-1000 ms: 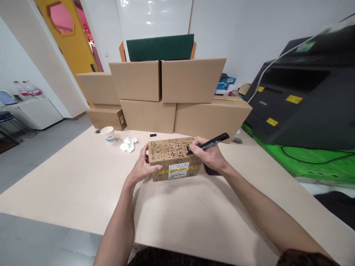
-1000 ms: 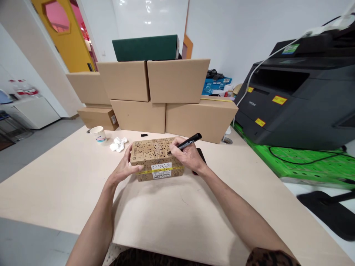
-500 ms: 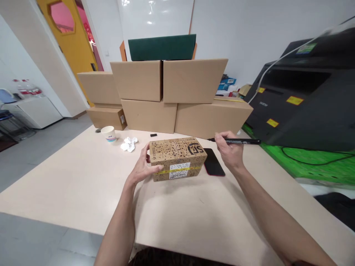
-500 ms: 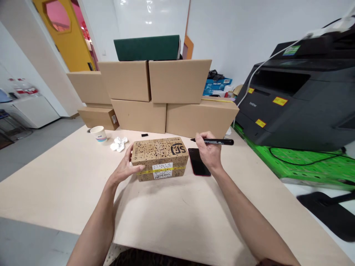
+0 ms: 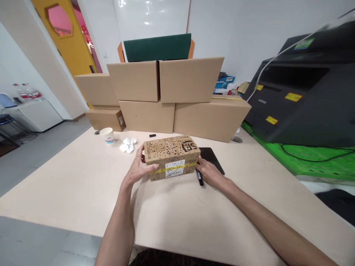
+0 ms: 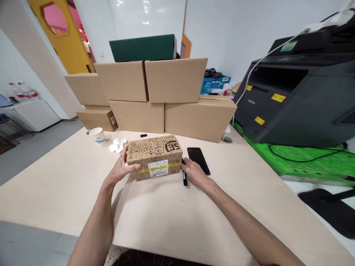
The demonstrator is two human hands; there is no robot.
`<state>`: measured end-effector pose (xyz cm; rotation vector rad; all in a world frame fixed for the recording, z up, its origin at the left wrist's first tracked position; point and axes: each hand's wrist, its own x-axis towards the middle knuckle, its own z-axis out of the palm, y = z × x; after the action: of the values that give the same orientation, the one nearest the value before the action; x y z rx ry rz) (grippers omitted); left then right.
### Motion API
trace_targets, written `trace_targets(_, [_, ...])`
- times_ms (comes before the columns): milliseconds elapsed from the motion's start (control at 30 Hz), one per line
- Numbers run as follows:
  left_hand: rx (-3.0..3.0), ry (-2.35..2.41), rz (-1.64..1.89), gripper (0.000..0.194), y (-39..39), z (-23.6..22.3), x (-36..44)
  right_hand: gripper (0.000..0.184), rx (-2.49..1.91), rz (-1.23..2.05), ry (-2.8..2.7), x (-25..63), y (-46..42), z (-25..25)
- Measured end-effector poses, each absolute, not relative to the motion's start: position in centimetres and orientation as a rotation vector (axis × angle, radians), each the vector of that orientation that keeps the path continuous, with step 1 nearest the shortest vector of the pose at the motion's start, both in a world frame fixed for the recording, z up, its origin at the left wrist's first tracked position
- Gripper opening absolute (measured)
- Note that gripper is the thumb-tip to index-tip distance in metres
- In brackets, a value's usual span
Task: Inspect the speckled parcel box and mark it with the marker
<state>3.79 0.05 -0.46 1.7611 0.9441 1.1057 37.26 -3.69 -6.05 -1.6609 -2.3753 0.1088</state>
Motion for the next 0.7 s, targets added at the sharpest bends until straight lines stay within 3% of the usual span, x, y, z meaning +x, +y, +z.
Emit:
trace_targets(200, [1.773, 0.954, 1.070, 0.109, 0.4, -1.2, 3.5, 0.038, -2.002, -0.022, -2.177, 39.0, -3.4, -5.1])
trace_targets(300, [1.778, 0.995, 1.065, 0.115, 0.6, -1.7, 3.2, 0.055, -2.326, -0.056, -1.934, 40.1, -3.3, -4.8])
trace_targets(433, [1.787, 1.054, 1.204, 0.100, 0.7, -2.3, 3.1, 0.070, -2.531, 0.147, -1.749, 41.2, -2.7, -5.0])
trace_targets(700, [1.681, 1.145, 1.767, 0.077, 0.9, -2.8, 3.9, 0.094, -2.531, 0.366, -1.603, 41.3, -1.6, -5.1])
